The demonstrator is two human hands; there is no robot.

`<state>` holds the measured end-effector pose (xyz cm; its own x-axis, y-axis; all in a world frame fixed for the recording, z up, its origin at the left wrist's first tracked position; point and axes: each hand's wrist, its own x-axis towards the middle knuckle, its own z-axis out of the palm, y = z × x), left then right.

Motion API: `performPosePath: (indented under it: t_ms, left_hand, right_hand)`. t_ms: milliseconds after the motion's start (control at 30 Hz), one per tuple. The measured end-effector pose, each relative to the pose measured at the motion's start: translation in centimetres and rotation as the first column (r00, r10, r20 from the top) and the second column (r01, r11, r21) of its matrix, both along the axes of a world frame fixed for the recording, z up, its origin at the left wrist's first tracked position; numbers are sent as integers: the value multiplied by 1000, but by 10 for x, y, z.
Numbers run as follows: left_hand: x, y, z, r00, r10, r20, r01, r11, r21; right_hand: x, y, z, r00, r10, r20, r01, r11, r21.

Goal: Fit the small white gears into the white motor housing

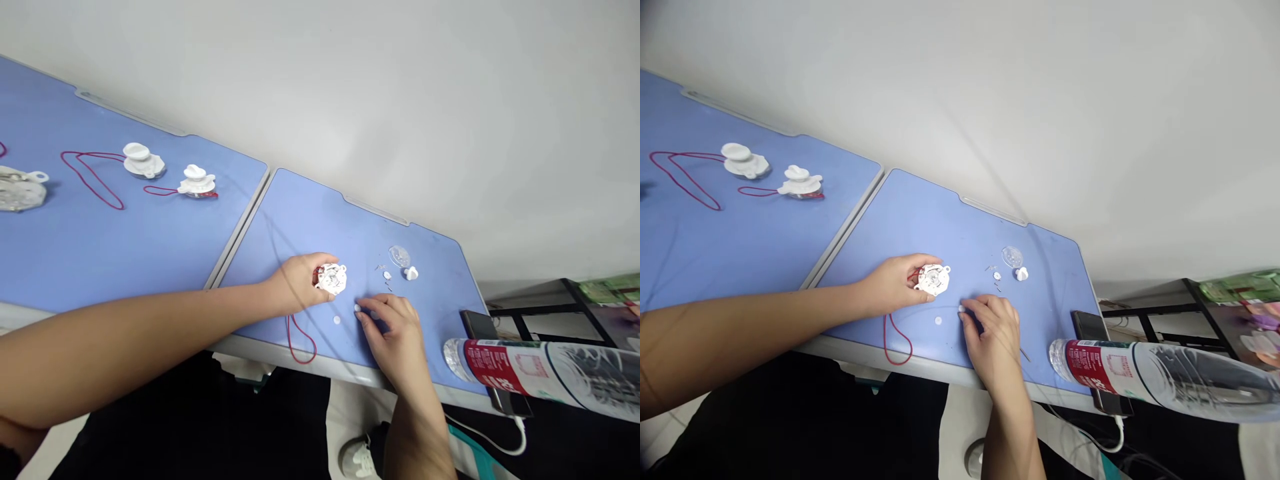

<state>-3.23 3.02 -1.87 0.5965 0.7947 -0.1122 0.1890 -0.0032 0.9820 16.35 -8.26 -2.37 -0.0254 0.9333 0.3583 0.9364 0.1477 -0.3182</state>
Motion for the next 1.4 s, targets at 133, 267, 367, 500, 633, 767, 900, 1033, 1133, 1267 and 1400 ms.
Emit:
performPosePath:
  t_ms: [133, 267, 367, 500, 633, 767, 900, 1033, 1133, 1267, 1400]
  left_hand:
    - [0, 1, 0, 999, -17, -32, 17, 1000, 8]
    - [0, 1, 2, 998, -26, -53, 26, 1000, 2]
    - [0, 0, 4, 996, -34, -78, 34, 999, 0]
    - [0, 1, 5, 995, -41, -93, 43, 999, 27]
    - [0, 1, 4, 996, -33, -87, 37, 998, 46]
    - [0, 0, 3, 997, -24, -70, 28, 998, 55]
    - [1, 0, 4, 996, -15, -89, 20, 999, 51]
    - [1, 1, 4, 997, -11, -70, 13, 1000, 24]
    - [1, 2, 1, 1000, 9, -14, -9, 999, -44]
    - [1, 3, 0, 999, 50, 20, -49, 997, -66]
    - [1, 2, 4, 997, 80, -16, -80, 997, 0]
  right_hand:
    - [-1, 1, -2, 1000, -5, -10, 5, 1000, 1]
    - [-2, 1, -2, 1000, -8, -10, 8, 1000, 10]
    - [-6, -1, 2, 1000, -9, -4, 10, 999, 46]
    - [-19, -8, 8, 996, 75, -55, -73, 997, 38]
    - [-31, -9, 8, 987, 135, -83, -136, 991, -7]
    - [-35, -6, 5, 986, 134, -96, -136, 991, -15]
    - [-35, -5, 4, 989, 114, -91, -116, 993, -17]
    - [-36, -5, 6, 989, 108, -97, -110, 994, -8]
    - [-39, -4, 6, 989, 106, -105, -105, 994, 21]
    - [-49, 1, 5, 992, 79, -97, -71, 994, 88]
    - [-61, 7, 2, 997, 67, -44, -62, 993, 102]
